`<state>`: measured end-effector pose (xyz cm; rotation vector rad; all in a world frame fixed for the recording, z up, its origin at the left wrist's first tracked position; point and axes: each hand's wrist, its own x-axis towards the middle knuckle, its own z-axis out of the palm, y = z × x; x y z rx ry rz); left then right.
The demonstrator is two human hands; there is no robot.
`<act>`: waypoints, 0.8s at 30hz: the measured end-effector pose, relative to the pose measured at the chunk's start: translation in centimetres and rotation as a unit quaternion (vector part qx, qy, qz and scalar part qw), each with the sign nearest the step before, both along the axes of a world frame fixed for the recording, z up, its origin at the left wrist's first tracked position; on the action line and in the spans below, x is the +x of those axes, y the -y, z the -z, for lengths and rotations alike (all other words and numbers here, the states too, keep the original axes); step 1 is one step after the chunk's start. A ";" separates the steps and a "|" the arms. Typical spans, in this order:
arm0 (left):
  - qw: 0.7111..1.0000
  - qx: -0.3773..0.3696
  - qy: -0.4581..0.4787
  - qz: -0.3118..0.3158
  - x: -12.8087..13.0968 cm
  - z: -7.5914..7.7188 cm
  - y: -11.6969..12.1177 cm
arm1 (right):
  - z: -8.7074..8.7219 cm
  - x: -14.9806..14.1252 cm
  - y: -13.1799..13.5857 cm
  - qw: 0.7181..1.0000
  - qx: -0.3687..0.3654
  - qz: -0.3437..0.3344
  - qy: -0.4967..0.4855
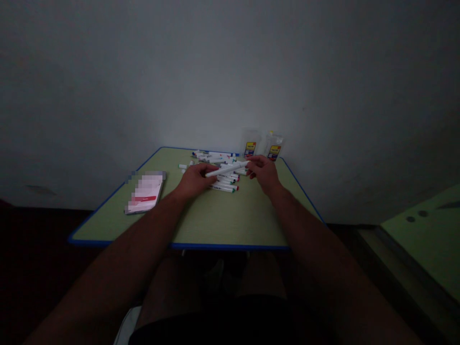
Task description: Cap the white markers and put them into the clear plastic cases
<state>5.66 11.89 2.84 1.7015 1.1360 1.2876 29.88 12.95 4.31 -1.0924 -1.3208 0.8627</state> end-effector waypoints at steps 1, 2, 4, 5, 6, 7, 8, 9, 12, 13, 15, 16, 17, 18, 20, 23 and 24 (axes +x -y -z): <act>1.000 -0.002 0.003 -0.007 0.0 0.1 -0.1 | 0.1 0.1 -0.1 1.000 -0.005 0.005 -0.007; 1.000 -0.003 0.005 -0.014 0.0 0.1 -0.2 | 0.1 0.2 -0.3 1.000 -0.010 0.009 -0.013; 1.000 -0.001 0.008 -0.024 -0.1 0.2 -0.3 | 0.2 0.4 -0.5 0.999 -0.021 0.019 -0.016; 1.000 0.001 0.010 -0.026 -0.1 0.1 -0.3 | 0.2 0.4 -0.6 0.999 -0.025 0.024 -0.015; 1.000 0.002 0.012 -0.026 -0.1 0.1 -0.3 | 0.2 0.5 -0.6 0.999 -0.030 0.029 -0.013; 1.000 0.004 0.015 -0.025 -0.1 0.1 -0.3 | 0.2 0.5 -0.6 0.999 -0.035 0.034 -0.013; 1.000 0.004 0.019 -0.024 -0.2 0.0 -0.3 | 0.1 0.5 -0.6 0.998 -0.040 0.038 -0.013; 0.999 0.005 0.020 -0.025 -0.2 0.0 -0.3 | 0.1 0.5 -0.6 0.998 -0.046 0.041 -0.014; 0.999 0.019 0.018 -0.029 -0.2 0.1 -0.4 | -0.1 0.4 -0.4 0.997 -0.068 0.041 -0.017; 0.999 0.025 0.019 -0.030 -0.2 0.1 -0.4 | -0.2 0.4 -0.3 0.996 -0.077 0.040 -0.016; 0.998 0.036 0.031 -0.031 -0.1 0.2 -0.5 | -0.2 0.3 -0.2 0.994 -0.100 0.041 -0.004; 0.998 0.038 0.039 -0.029 -0.1 0.2 -0.5 | -0.2 0.3 -0.1 0.993 -0.114 0.042 0.008; 0.998 0.039 0.047 -0.026 0.0 0.2 -0.5 | -0.2 0.3 -0.1 0.991 -0.127 0.044 0.021; 0.998 0.039 0.053 -0.023 0.0 0.1 -0.5 | -0.2 0.3 -0.1 0.989 -0.138 0.047 0.035; 0.997 0.038 0.058 -0.016 0.1 0.0 -0.3 | 0.0 0.3 -0.1 0.985 -0.153 0.050 0.057; 0.998 0.046 0.051 -0.015 0.2 -0.2 -0.1 | 0.2 0.4 -0.3 0.984 -0.158 0.049 0.070; 0.998 0.052 0.045 -0.014 0.2 -0.3 0.0 | 0.3 0.4 -0.4 0.984 -0.157 0.049 0.068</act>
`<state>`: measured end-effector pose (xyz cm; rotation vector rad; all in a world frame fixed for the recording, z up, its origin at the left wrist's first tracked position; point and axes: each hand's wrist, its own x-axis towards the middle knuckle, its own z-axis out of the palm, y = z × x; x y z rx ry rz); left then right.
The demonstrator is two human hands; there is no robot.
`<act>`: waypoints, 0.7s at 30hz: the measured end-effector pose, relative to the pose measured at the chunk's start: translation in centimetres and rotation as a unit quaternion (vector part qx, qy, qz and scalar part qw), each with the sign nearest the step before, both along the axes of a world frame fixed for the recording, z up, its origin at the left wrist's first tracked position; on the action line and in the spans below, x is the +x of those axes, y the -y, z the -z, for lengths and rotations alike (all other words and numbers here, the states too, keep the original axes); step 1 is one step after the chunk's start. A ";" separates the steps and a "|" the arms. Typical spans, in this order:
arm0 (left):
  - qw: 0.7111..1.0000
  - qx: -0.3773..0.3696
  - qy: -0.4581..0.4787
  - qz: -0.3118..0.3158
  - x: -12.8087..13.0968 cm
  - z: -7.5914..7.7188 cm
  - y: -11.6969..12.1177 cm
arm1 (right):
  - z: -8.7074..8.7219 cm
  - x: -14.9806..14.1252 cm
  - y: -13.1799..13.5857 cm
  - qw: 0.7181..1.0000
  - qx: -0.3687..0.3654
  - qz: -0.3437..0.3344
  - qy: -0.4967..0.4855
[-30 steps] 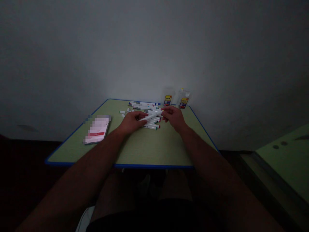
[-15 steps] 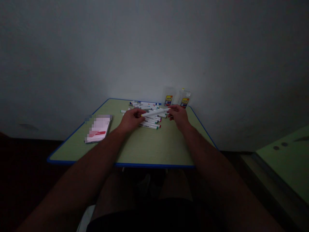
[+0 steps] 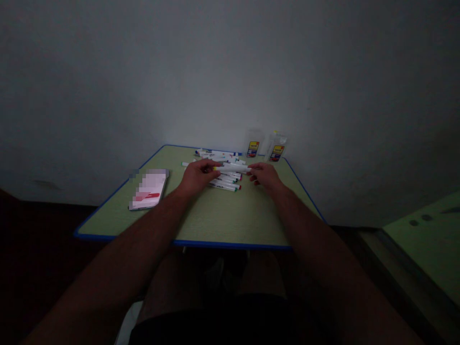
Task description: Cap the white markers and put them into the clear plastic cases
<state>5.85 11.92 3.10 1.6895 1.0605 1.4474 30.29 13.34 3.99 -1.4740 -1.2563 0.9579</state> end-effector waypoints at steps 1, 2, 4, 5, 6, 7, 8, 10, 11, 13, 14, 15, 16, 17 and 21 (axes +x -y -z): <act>1.000 0.007 -0.008 -0.001 0.0 0.0 0.0 | 0.1 0.0 -0.1 1.000 0.002 -0.001 -0.004; 1.000 0.013 -0.016 -0.003 -0.1 0.1 -0.1 | 0.1 0.1 -0.1 1.000 0.005 0.000 -0.010; 0.999 0.021 -0.034 -0.011 -0.2 0.3 -0.2 | 0.0 0.1 -0.1 1.000 0.014 0.001 -0.022; 0.999 0.023 -0.043 -0.018 -0.2 0.4 -0.3 | -0.1 0.1 -0.1 0.999 0.020 0.003 -0.029; 0.998 0.025 -0.051 -0.028 -0.3 0.6 -0.4 | -0.2 0.1 -0.1 0.999 0.027 0.003 -0.039; 0.997 0.026 -0.057 -0.038 -0.3 0.7 -0.4 | -0.3 0.1 0.0 0.998 0.034 0.004 -0.051; 0.997 0.027 -0.060 -0.048 -0.4 0.7 -0.5 | -0.4 0.0 0.1 0.997 0.041 0.005 -0.064; 0.996 0.027 -0.060 -0.060 -0.4 0.7 -0.5 | -0.6 0.0 0.2 0.995 0.051 0.006 -0.091; 0.996 0.026 -0.060 -0.064 -0.4 0.6 -0.4 | -0.7 0.0 0.2 0.993 0.055 0.007 -0.103; 0.995 0.024 -0.067 -0.073 -0.3 0.4 -0.2 | -0.8 -0.1 0.3 0.990 0.059 0.006 -0.125; 0.994 0.023 -0.072 -0.077 -0.3 0.3 -0.1 | -0.8 -0.1 0.3 0.989 0.061 0.004 -0.133; 0.994 0.022 -0.077 -0.080 -0.3 0.2 0.0 | -0.8 -0.1 0.3 0.988 0.065 0.001 -0.140; 0.993 0.024 -0.080 -0.082 -0.3 0.1 0.0 | -0.8 0.0 0.3 0.987 0.070 -0.004 -0.145; 0.993 0.026 -0.080 -0.083 -0.3 0.1 0.0 | -0.8 0.0 0.3 0.986 0.074 -0.008 -0.146; 0.992 0.027 -0.090 -0.086 -0.4 0.2 -0.1 | -0.8 0.1 0.4 0.985 0.088 -0.016 -0.147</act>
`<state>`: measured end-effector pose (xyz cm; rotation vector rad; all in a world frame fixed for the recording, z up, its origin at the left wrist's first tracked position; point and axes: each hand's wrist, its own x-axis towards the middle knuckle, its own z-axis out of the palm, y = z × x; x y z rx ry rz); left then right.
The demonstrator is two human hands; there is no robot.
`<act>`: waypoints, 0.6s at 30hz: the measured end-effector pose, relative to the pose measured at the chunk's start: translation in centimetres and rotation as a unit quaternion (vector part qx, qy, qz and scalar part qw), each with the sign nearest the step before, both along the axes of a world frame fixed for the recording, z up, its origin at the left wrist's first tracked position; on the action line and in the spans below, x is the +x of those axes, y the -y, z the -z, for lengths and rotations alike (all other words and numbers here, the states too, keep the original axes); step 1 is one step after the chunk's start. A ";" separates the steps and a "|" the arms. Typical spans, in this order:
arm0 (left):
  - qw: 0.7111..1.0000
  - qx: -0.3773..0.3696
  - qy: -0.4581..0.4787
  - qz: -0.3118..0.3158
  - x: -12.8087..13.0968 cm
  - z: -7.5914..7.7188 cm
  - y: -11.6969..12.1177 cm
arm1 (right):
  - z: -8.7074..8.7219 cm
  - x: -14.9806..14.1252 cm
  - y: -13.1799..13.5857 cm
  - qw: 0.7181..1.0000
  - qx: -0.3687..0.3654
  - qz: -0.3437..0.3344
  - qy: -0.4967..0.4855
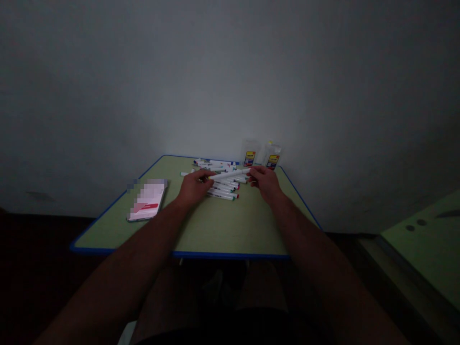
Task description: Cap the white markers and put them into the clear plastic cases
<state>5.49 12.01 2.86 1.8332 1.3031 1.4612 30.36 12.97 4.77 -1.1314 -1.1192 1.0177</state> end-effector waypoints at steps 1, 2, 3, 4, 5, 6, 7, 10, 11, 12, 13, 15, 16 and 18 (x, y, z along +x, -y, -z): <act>1.000 -0.004 -0.012 -0.005 0.0 0.0 0.0 | 0.0 0.0 0.0 1.000 0.000 0.000 -0.005; 1.000 -0.009 -0.026 -0.011 0.0 0.1 -0.1 | 0.0 0.0 0.0 1.000 0.000 0.000 -0.011; 0.999 -0.012 -0.041 -0.017 0.0 0.1 -0.1 | 0.0 0.0 0.0 1.000 0.000 0.000 -0.018; 0.998 -0.014 -0.054 -0.023 0.0 0.1 -0.1 | -0.1 0.0 0.0 1.000 0.001 -0.001 -0.025; 0.997 -0.016 -0.063 -0.028 0.0 0.1 -0.1 | -0.1 0.0 0.0 1.000 0.002 -0.003 -0.030; 0.997 -0.017 -0.069 -0.030 0.0 0.0 0.0 | -0.1 -0.1 0.0 0.999 0.003 -0.004 -0.034; 0.997 -0.018 -0.072 -0.032 0.0 0.0 0.0 | -0.1 -0.1 0.0 0.999 0.004 -0.005 -0.037; 0.996 -0.019 -0.079 -0.029 0.0 0.0 0.0 | -0.2 -0.3 0.1 0.999 0.007 -0.009 -0.048; 0.996 -0.017 -0.081 -0.026 0.0 0.0 0.0 | -0.3 -0.3 0.1 0.998 0.009 -0.012 -0.053; 0.996 -0.015 -0.081 -0.024 0.0 0.1 -0.1 | -0.5 -0.3 0.2 0.998 0.012 -0.013 -0.059; 0.996 -0.014 -0.081 -0.021 0.0 0.2 -0.1 | -0.7 -0.3 0.2 0.998 0.014 -0.012 -0.064; 0.997 -0.013 -0.080 -0.017 -0.1 0.4 -0.4 | -1.3 0.0 0.1 0.997 0.015 -0.001 -0.075; 0.997 -0.013 -0.081 -0.016 -0.1 0.5 -0.5 | -1.7 0.2 0.1 0.997 0.015 0.010 -0.079; 0.995 -0.011 -0.094 -0.024 -0.3 0.7 -0.6 | -2.6 0.8 -0.1 0.995 0.019 0.034 -0.087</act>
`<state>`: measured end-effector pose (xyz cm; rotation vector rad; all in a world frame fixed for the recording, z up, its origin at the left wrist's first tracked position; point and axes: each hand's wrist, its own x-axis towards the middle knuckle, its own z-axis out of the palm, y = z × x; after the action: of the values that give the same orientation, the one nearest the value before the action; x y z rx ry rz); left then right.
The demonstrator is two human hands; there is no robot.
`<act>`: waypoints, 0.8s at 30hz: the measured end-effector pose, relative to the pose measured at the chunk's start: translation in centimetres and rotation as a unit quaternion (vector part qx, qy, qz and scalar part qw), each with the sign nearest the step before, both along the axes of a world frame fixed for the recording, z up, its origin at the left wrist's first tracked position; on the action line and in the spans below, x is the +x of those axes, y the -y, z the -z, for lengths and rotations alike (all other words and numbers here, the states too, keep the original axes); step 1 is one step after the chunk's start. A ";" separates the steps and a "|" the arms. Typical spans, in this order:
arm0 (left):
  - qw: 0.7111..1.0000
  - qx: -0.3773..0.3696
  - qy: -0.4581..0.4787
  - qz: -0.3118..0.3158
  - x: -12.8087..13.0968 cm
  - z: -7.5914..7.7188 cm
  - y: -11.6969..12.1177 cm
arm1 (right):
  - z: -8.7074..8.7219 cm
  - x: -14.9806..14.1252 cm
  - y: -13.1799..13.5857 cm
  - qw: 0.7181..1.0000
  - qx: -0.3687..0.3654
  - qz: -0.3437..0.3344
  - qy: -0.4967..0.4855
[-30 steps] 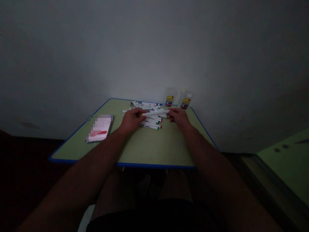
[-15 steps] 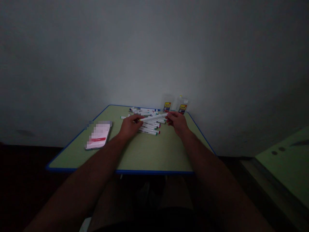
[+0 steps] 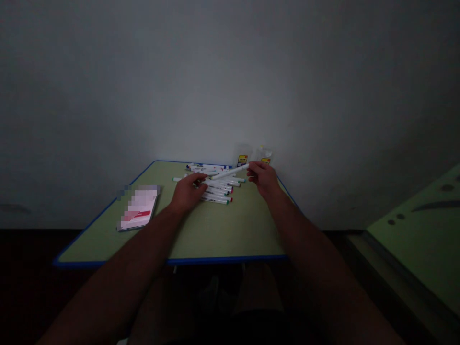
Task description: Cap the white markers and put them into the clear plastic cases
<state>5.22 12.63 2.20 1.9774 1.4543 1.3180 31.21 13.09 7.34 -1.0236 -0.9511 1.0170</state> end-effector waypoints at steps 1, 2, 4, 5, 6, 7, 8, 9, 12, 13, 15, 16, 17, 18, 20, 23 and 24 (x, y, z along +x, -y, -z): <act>1.000 0.003 -0.010 -0.007 -0.1 0.0 0.0 | -0.4 0.4 -0.1 1.000 0.005 0.013 -0.004; 1.000 0.004 -0.021 -0.013 -0.1 0.0 0.0 | -0.9 0.9 -0.3 1.000 0.012 0.026 -0.008; 0.999 0.003 -0.036 -0.022 -0.2 -0.2 0.1 | -1.7 1.9 -0.6 0.998 0.026 0.051 -0.010; 0.999 0.003 -0.043 -0.024 -0.3 -0.2 0.1 | -2.1 2.5 -0.8 0.997 0.032 0.064 -0.009; 0.998 0.004 -0.052 -0.024 -0.3 -0.3 0.2 | -2.5 3.1 -1.1 0.996 0.038 0.078 -0.007; 0.998 0.005 -0.058 -0.025 -0.3 -0.4 0.2 | -2.9 3.7 -1.3 0.995 0.042 0.092 -0.006; 0.998 0.008 -0.063 -0.025 -0.3 -0.4 0.2 | -3.2 4.3 -1.6 0.993 0.048 0.105 -0.008; 0.997 0.010 -0.066 -0.025 -0.3 -0.4 0.2 | -3.6 5.0 -1.9 0.991 0.053 0.119 -0.012; 0.997 0.012 -0.073 -0.030 -0.3 -0.3 0.2 | -4.4 6.8 -2.7 0.986 0.064 0.151 -0.025; 0.997 0.010 -0.076 -0.034 -0.3 -0.2 0.1 | -4.6 7.4 -2.9 0.985 0.067 0.157 -0.027; 0.996 0.005 -0.081 -0.042 -0.4 -0.2 0.0 | -5.0 8.4 -3.3 0.982 0.068 0.172 -0.025; 0.996 0.002 -0.082 -0.044 -0.4 -0.1 0.0 | -5.2 8.8 -3.5 0.981 0.066 0.182 -0.023; 0.995 0.001 -0.083 -0.046 -0.4 -0.1 -0.1 | -5.5 9.2 -3.6 0.979 0.065 0.194 -0.023; 0.995 0.001 -0.084 -0.049 -0.4 -0.1 -0.1 | -5.7 9.6 -3.8 0.976 0.066 0.206 -0.023; 0.995 0.001 -0.086 -0.054 -0.3 -0.1 -0.2 | -6.3 10.3 -4.2 0.970 0.074 0.231 -0.026; 0.994 0.001 -0.085 -0.062 -0.3 -0.2 -0.1 | -7.1 11.4 -4.9 0.961 0.086 0.263 -0.023; 0.994 0.001 -0.085 -0.064 -0.3 -0.2 -0.1 | -7.4 11.7 -5.2 0.958 0.089 0.271 -0.018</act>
<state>4.90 12.72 2.40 2.0717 1.6827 1.2259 42.96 18.27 14.69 -1.0318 -0.6598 0.4820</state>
